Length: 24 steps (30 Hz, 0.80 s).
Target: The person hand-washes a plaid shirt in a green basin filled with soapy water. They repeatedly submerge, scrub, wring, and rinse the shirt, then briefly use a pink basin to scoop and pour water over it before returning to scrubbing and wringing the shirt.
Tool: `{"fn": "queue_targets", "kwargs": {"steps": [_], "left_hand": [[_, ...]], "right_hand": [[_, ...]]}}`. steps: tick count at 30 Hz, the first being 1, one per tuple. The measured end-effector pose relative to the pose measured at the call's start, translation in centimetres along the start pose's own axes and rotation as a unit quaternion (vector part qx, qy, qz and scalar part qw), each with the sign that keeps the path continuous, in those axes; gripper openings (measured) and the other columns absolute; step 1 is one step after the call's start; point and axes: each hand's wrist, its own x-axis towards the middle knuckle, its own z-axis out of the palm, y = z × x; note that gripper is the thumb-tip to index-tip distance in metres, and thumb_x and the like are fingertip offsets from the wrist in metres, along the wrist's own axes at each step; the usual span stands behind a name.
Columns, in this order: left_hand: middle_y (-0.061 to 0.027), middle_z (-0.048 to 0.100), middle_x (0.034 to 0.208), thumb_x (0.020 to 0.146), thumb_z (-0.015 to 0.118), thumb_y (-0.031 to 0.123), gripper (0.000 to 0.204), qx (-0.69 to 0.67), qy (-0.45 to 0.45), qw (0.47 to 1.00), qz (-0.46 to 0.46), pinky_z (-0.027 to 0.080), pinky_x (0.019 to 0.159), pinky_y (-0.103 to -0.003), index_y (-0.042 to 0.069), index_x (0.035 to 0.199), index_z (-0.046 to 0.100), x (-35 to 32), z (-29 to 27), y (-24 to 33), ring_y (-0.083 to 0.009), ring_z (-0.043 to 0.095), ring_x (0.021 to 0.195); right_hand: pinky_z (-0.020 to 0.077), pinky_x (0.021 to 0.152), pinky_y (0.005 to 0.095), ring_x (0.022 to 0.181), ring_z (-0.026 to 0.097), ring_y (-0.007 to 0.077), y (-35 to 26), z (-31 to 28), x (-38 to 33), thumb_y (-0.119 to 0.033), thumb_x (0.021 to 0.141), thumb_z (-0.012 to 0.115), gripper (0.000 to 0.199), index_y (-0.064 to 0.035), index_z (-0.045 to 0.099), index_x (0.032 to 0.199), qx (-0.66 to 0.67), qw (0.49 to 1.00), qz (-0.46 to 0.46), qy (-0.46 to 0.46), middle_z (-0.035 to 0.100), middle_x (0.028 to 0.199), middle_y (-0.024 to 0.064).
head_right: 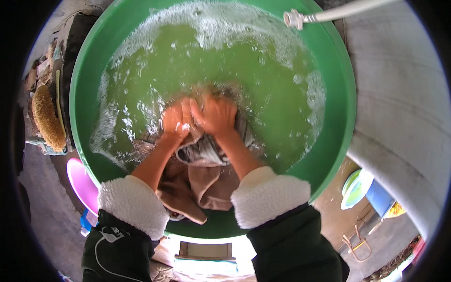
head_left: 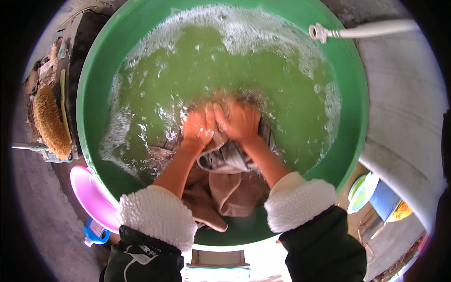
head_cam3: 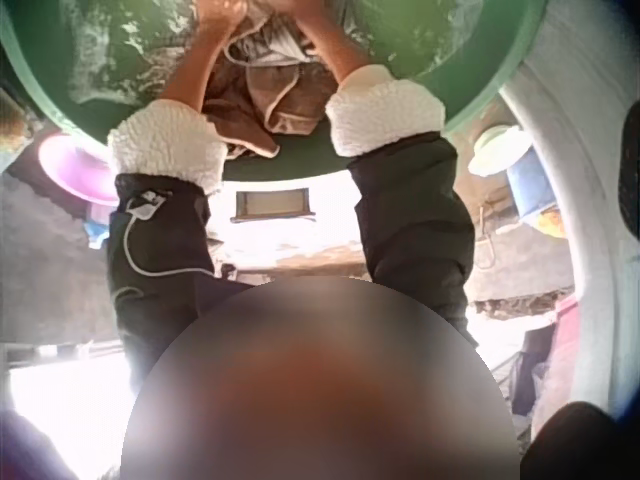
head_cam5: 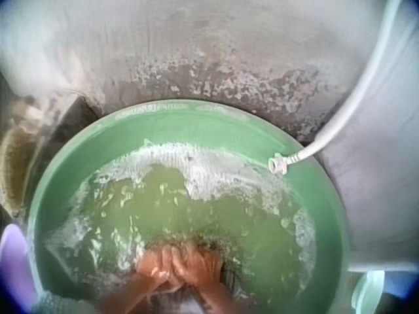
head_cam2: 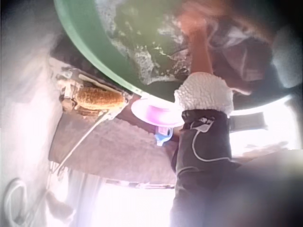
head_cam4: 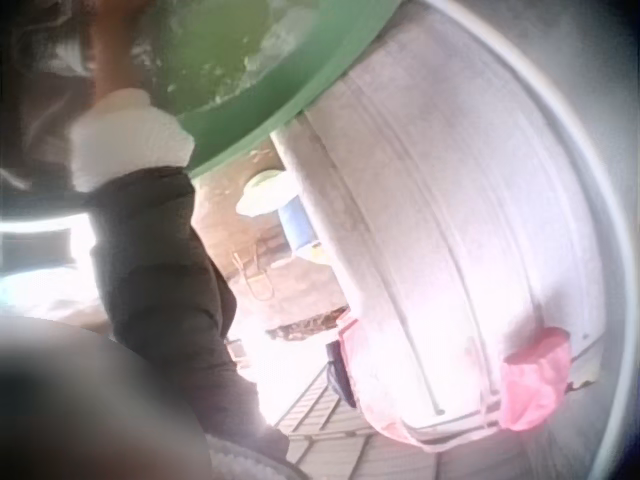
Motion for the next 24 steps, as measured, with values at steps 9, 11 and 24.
{"fn": "queue_targets", "kwargs": {"steps": [9, 11, 24], "left_hand": [[-0.0239, 0.06, 0.121, 0.096, 0.03, 0.061, 0.064, -0.255, 0.01, 0.954, -0.157, 0.041, 0.098, -0.051, 0.01, 0.119, 0.061, 2.0, -5.5, 1.2, -0.0422, 0.057, 0.111], [-0.024, 0.061, 0.119, 0.094, 0.028, 0.068, 0.072, -0.341, -0.093, 0.886, -0.299, 0.04, 0.099, -0.051, 0.011, 0.122, 0.061, 3.5, -5.9, 2.1, -0.043, 0.055, 0.113], [-0.0184, 0.054, 0.103, 0.096, 0.04, 0.027, 0.029, -0.113, 0.038, 0.983, -0.136, 0.034, 0.091, -0.048, 0.008, 0.109, 0.058, -12.7, -3.2, 3.9, -0.0393, 0.051, 0.097]], "right_hand": [[0.0451, 0.092, 0.045, 0.119, 0.054, 0.0384, 4.2, -2.9, -0.7, -0.076, 0.085, 0.045, 0.083, 0.0009, 0.062, 0.113, 0.353, 0.886, 0.299, -0.031, 0.057, 0.125, 0.0265], [0.0431, 0.093, 0.0472, 0.116, 0.053, 0.0397, 2.7, -2.5, -3.3, -0.069, 0.088, 0.047, 0.076, 0.0004, 0.061, 0.115, 0.286, 0.942, 0.143, -0.102, 0.059, 0.121, 0.0229], [0.0436, 0.088, 0.0506, 0.096, 0.056, 0.0296, 0.3, 5.7, -14.2, -0.026, 0.074, 0.065, 0.019, -0.0085, 0.06, 0.08, 0.074, 0.975, -0.142, 0.156, 0.06, 0.094, 0.0086]]}}
